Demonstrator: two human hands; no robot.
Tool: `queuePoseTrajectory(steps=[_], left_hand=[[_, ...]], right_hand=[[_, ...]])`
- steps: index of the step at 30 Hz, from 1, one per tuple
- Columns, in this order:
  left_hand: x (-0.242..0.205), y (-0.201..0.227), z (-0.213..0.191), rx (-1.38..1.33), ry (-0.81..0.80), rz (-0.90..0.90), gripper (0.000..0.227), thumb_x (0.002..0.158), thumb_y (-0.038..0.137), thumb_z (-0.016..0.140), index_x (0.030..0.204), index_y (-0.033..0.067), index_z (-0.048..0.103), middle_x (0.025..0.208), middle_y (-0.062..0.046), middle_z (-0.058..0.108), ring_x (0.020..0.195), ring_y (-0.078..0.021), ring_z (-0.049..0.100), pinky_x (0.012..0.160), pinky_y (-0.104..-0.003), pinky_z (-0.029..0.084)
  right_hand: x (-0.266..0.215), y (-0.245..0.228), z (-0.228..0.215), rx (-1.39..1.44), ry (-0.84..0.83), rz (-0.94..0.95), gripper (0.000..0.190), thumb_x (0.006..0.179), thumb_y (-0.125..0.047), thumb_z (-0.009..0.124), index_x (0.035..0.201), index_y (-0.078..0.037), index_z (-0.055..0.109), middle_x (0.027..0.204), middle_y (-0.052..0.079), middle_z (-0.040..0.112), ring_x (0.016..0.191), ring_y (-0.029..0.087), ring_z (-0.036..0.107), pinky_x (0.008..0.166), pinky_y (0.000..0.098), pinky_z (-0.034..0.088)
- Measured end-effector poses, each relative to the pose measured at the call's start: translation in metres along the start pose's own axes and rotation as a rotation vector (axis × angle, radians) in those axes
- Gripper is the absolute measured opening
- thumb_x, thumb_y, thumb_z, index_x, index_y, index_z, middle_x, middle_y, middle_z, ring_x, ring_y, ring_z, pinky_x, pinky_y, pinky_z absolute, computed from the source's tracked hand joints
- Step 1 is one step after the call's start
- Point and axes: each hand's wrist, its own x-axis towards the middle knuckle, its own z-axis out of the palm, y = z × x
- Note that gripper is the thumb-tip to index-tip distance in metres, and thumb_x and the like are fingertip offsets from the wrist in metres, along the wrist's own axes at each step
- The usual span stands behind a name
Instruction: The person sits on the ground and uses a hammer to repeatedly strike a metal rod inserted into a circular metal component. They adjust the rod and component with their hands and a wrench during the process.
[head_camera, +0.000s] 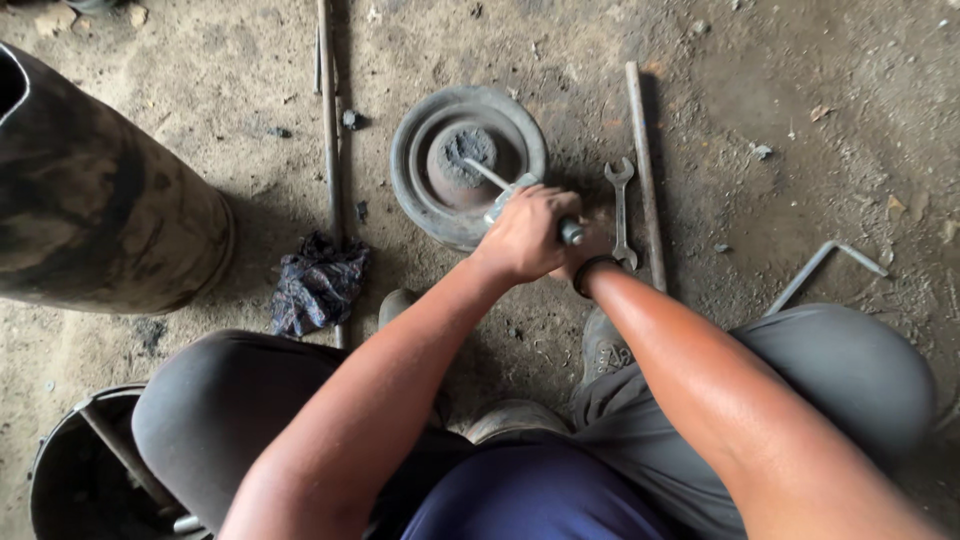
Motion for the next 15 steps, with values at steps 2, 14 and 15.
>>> queuePoseTrajectory(steps=[2, 14, 15], left_hand=[[-0.004, -0.006, -0.007, -0.048, -0.012, -0.019, 0.019, 0.074, 0.02, 0.074, 0.088, 0.0087, 0.067, 0.086, -0.013, 0.07, 0.091, -0.0361, 0.065, 0.088, -0.047, 0.047], [0.002, 0.003, -0.006, -0.059, 0.05, -0.067, 0.022, 0.089, 0.028, 0.073, 0.081, 0.0103, 0.064, 0.077, -0.01, 0.068, 0.086, -0.0322, 0.067, 0.08, -0.046, 0.043], [0.006, 0.004, -0.006, -0.061, 0.046, -0.08, 0.017, 0.086, 0.027, 0.073, 0.083, 0.0115, 0.066, 0.077, -0.01, 0.068, 0.085, -0.0325, 0.067, 0.079, -0.046, 0.043]], right_hand=[[0.003, 0.002, -0.017, 0.126, 0.088, -0.106, 0.035, 0.08, -0.033, 0.071, 0.107, -0.012, 0.069, 0.102, 0.014, 0.074, 0.094, 0.036, 0.07, 0.083, 0.0469, 0.056], [-0.044, -0.032, -0.254, 1.35, 0.239, -0.345, 0.014, 0.094, -0.01, 0.069, 0.09, 0.001, 0.063, 0.069, 0.007, 0.06, 0.051, 0.015, 0.057, 0.045, 0.0299, 0.046], [-0.055, -0.032, -0.274, 1.307, 0.236, -0.497, 0.014, 0.1, -0.01, 0.068, 0.094, 0.0, 0.061, 0.074, 0.008, 0.061, 0.06, 0.015, 0.062, 0.055, 0.0296, 0.051]])
